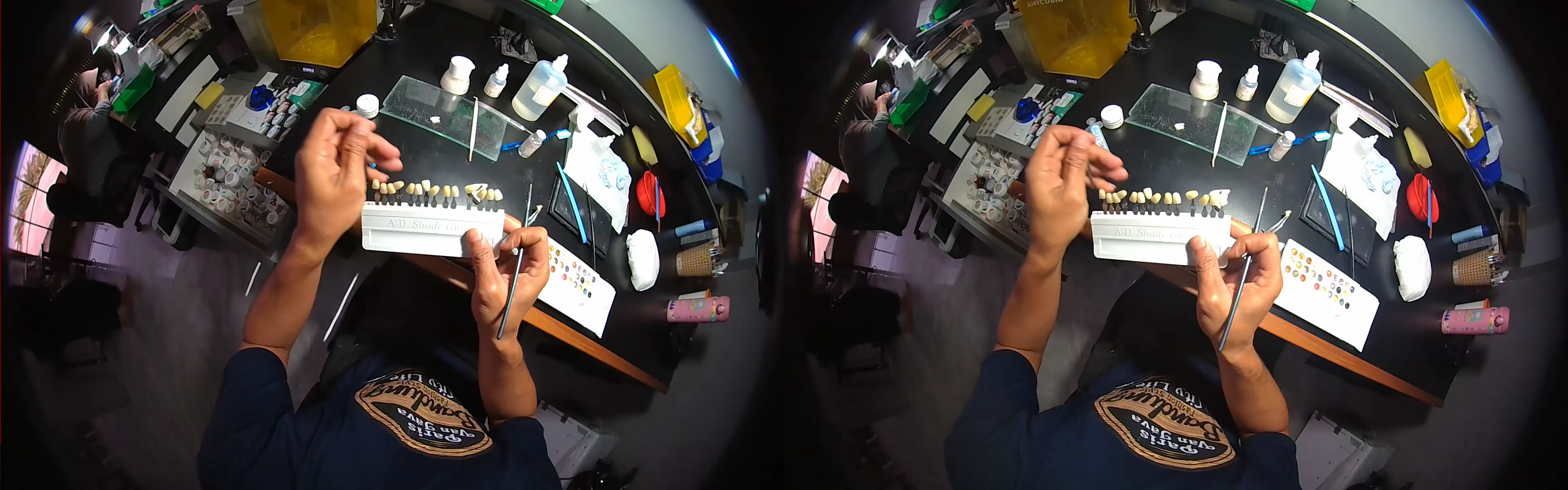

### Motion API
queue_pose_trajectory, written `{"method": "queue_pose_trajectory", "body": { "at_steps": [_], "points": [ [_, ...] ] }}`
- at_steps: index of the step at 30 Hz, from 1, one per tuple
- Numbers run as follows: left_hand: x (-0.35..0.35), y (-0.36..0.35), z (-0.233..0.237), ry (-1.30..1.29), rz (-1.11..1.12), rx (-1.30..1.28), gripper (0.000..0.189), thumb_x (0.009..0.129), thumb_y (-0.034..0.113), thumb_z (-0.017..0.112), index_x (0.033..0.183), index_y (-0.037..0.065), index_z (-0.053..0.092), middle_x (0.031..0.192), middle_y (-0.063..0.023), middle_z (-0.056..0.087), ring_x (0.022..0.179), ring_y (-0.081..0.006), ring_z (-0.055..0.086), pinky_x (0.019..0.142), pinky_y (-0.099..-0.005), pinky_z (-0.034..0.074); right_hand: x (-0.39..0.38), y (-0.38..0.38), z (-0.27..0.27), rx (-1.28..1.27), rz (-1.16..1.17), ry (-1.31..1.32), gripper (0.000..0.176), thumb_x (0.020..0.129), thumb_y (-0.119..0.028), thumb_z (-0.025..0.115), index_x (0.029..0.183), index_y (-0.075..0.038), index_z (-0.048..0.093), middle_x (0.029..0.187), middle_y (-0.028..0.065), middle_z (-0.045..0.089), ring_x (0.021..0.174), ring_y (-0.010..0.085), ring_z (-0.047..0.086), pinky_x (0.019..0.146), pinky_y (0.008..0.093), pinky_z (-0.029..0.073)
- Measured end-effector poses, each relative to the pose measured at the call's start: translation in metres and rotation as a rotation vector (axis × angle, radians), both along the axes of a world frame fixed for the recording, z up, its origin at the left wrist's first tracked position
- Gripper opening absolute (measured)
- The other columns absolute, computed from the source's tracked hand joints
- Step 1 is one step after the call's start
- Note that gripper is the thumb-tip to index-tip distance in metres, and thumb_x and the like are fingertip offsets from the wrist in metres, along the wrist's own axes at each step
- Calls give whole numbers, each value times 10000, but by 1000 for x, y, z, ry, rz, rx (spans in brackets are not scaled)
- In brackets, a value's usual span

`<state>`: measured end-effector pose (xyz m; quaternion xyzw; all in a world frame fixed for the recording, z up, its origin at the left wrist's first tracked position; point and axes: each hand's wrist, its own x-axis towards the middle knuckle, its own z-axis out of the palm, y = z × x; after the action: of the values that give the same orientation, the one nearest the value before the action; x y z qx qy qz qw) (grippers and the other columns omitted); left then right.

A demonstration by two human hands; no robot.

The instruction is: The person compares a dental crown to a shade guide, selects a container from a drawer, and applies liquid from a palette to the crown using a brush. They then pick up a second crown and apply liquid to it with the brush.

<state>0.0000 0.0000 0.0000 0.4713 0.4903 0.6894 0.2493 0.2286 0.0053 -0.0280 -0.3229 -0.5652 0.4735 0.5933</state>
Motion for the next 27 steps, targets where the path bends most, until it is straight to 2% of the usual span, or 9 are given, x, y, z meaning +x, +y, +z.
{"method": "queue_pose_trajectory", "body": {
  "at_steps": [2,5,8,11,16,19,23,25,27],
  "points": [
    [-8,-1,6,7,75,23,162,1128,146,493,1092,2,558,814,-82,672,690,-126,672,612,-231,554,-1,-6,7,-60,41,67,344,891,67,793,972,-51,480,1105,114,592,938,57,555,784,180,485],
    [-10,0,11,-142,-9,-25,195,1115,135,446,1064,7,584,668,52,422,534,-27,362,475,-202,351,7,1,5,-27,-10,74,346,891,76,787,963,-49,473,1119,121,599,899,55,564,738,188,494],
    [-31,-15,8,-224,-289,-266,248,1069,170,430,1023,-3,602,629,87,341,504,-6,261,433,-205,229,9,6,9,-16,-28,86,349,891,91,772,974,-47,462,1166,160,615,907,99,633,717,230,564],
    [-18,-17,10,-133,-354,-233,303,1029,211,414,974,-14,610,598,97,318,475,-4,220,403,-220,161,12,9,12,-18,4,131,351,895,103,756,995,-50,457,1189,188,620,920,129,665,715,248,603],
    [-7,-17,4,-11,-469,-316,148,1012,103,670,886,26,661,734,100,511,642,26,332,552,-204,239,16,10,14,-7,-2,106,332,914,93,737,1008,-47,451,1239,227,621,911,122,664,697,246,622],
    [-3,-17,0,-19,-390,-206,164,1029,111,645,892,21,659,732,92,527,649,38,351,551,-194,244,13,10,28,-38,52,123,306,938,68,722,1017,-39,446,1286,261,612,918,122,664,712,252,637],
    [-15,-17,6,-184,-233,-323,151,1049,141,638,932,48,659,750,75,560,566,34,359,493,-192,252,31,10,30,-4,-34,83,303,946,80,675,1080,-45,435,1420,281,545,1166,239,666,779,288,657],
    [-24,-3,4,-304,-115,-279,176,1065,166,625,917,73,605,681,85,481,491,19,309,441,-210,207,51,11,29,73,-101,58,324,920,104,661,1094,-60,442,1413,288,553,1186,239,644,801,283,641],
    [-36,16,2,-260,-14,-242,218,1073,175,611,890,61,576,637,85,432,466,9,291,426,-226,201,73,11,29,108,-164,50,326,907,114,640,1095,-69,447,1418,289,556,1162,220,645,833,272,619]
  ]
}}
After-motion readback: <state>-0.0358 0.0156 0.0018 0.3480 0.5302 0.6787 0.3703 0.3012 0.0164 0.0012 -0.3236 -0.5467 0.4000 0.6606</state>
